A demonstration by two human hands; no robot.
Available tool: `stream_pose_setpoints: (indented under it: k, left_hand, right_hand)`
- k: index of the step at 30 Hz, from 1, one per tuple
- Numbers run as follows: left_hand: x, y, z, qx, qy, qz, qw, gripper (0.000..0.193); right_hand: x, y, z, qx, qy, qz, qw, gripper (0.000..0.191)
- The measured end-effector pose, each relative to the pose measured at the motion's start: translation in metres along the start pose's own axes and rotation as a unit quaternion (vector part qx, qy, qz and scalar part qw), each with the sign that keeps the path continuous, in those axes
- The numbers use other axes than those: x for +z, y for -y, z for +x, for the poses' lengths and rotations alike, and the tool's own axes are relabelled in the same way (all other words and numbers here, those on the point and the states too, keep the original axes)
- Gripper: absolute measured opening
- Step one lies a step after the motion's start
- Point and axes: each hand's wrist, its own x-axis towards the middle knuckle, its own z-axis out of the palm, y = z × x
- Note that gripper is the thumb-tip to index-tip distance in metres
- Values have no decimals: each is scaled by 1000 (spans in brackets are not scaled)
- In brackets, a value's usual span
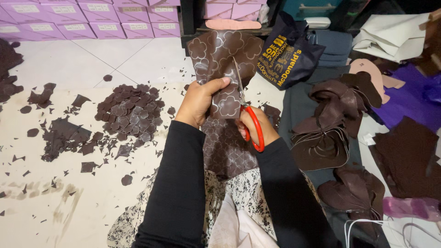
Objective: The person uses red-handled scissors to cut cloud-shaped pieces from a brown patterned sheet. They hold the sheet with the left hand and cut along the outlines, dropping finished pieces onto the floor.
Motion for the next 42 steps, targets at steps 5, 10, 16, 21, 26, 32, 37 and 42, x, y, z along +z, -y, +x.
stream_pose_setpoints:
  k: [5, 10, 16, 21, 26, 32, 37, 42]
  left_hand:
    - [1, 0, 0, -2, -4, -20, 1000, 28]
    - [3, 1, -2, 16, -15, -1, 1000, 28]
    - [2, 0, -3, 22, -14, 22, 999, 26]
    - [0, -1, -3, 8, -21, 0, 1000, 25]
    - [2, -3, -3, 18, -30, 0, 999, 24]
    - [2, -5, -4, 28, -27, -4, 999, 29]
    - [2, -4, -2, 29, -30, -31, 999, 28]
    - [4, -5, -2, 20, -34, -43, 998, 28]
  right_hand:
    - [4, 5, -2, -10, 3, -1, 1000, 21]
    - [5, 15, -5, 15, 13, 6, 1000, 30]
    - [5, 21, -7, 14, 31, -32, 999, 37]
    - [5, 18, -7, 14, 33, -9, 999, 31]
    - [2, 18, -7, -15, 72, -43, 996, 32]
    - [5, 14, -6, 27, 18, -9, 999, 26]
    - [9, 10, -4, 1, -2, 10, 1000, 22]
    - [9, 11, -3, 15, -2, 18, 1000, 23]
